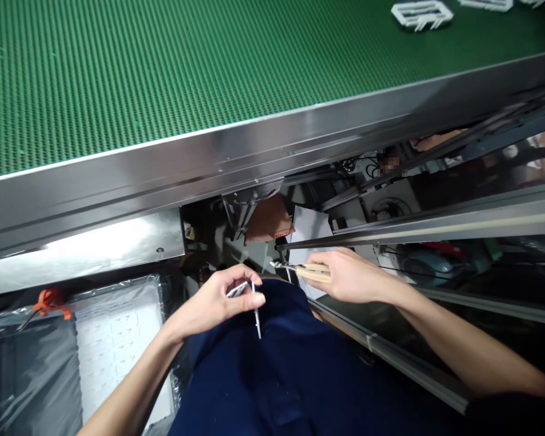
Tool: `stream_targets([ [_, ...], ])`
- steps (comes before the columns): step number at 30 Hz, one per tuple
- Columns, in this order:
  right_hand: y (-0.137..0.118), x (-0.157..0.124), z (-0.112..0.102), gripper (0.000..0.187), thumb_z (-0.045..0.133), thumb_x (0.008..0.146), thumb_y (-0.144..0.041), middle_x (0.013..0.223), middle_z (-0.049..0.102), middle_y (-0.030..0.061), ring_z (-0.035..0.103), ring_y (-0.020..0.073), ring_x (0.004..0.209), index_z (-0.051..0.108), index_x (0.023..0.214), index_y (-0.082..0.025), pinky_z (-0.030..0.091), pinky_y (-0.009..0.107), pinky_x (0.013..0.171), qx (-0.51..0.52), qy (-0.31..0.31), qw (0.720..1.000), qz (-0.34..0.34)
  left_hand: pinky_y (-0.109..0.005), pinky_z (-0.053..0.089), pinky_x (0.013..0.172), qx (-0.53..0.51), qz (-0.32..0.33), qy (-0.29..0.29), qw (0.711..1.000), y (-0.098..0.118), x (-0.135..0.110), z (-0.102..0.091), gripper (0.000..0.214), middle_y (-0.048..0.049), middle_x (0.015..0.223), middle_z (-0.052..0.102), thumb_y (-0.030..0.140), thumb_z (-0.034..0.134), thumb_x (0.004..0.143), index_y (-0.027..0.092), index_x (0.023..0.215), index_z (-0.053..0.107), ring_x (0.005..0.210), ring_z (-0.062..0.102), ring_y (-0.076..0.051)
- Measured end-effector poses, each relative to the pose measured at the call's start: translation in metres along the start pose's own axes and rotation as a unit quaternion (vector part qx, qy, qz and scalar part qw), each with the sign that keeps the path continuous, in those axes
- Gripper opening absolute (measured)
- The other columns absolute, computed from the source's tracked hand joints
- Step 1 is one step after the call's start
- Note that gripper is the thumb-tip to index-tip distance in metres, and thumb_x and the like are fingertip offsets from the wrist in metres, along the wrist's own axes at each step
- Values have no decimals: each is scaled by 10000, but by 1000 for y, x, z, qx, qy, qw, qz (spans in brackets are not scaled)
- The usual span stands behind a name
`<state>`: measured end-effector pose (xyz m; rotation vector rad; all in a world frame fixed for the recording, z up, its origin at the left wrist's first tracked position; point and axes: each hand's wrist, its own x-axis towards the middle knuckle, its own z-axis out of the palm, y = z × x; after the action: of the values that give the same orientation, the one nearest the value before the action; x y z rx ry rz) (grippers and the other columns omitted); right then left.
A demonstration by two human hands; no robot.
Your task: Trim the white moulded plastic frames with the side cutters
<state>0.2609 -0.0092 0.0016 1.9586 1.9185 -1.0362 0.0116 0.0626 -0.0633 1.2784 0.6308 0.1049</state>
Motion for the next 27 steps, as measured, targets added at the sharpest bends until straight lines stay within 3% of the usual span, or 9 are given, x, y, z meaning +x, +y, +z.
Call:
stream_targets([
  [3, 11, 0, 18, 209, 512, 804, -416, 752, 604, -11, 519, 123, 623, 523, 851, -213, 312, 219, 553, 76, 11, 996, 36, -240, 388, 654, -53, -20, 39, 998, -22, 1, 9, 290, 0, 836, 561, 371, 671, 762, 185, 951, 554, 733, 487, -135],
  [6, 13, 0, 33, 225, 512, 812, -408, 818, 601, -5, 534, 131, 678, 519, 931, -217, 354, 233, 614, 111, 25, 993, 26, -254, 405, 772, -104, -27, 73, 992, -38, 5, 15, 300, -46, 1000, 627, 368, 602, 826, 202, 1074, 572, 900, 531, -169],
  [9, 9, 1, 40, 241, 529, 802, -405, 830, 591, -13, 534, 131, 699, 511, 967, -230, 376, 248, 654, 109, 50, 993, 2, -231, 424, 767, -214, -30, 74, 973, -46, 6, 16, 378, -77, 1113, 636, 352, 578, 848, 213, 1196, 532, 941, 559, -171],
  [13, 2, 6, 34, 277, 535, 802, -394, 943, 601, -2, 556, 137, 790, 509, 1030, -239, 395, 258, 706, 90, 86, 991, -52, -240, 471, 760, -358, -3, 65, 931, -46, 5, 15, 401, -108, 1076, 660, 349, 605, 822, 170, 1179, 565, 955, 596, -202],
  [17, -4, 15, 22, 299, 510, 823, -404, 967, 607, 22, 557, 168, 866, 527, 1056, -217, 399, 282, 751, 11, 125, 989, -84, -249, 514, 698, -428, 10, 71, 901, -40, 7, 16, 417, -105, 1014, 676, 388, 599, 819, 152, 1163, 591, 883, 629, -211],
  [27, -7, 23, 13, 303, 479, 828, -379, 937, 595, 51, 539, 187, 817, 548, 1059, -196, 370, 296, 728, -87, 166, 973, -133, -190, 503, 593, -444, 12, 87, 892, -35, 4, 24, 489, -109, 954, 668, 490, 570, 815, 121, 1133, 617, 782, 616, -164],
])
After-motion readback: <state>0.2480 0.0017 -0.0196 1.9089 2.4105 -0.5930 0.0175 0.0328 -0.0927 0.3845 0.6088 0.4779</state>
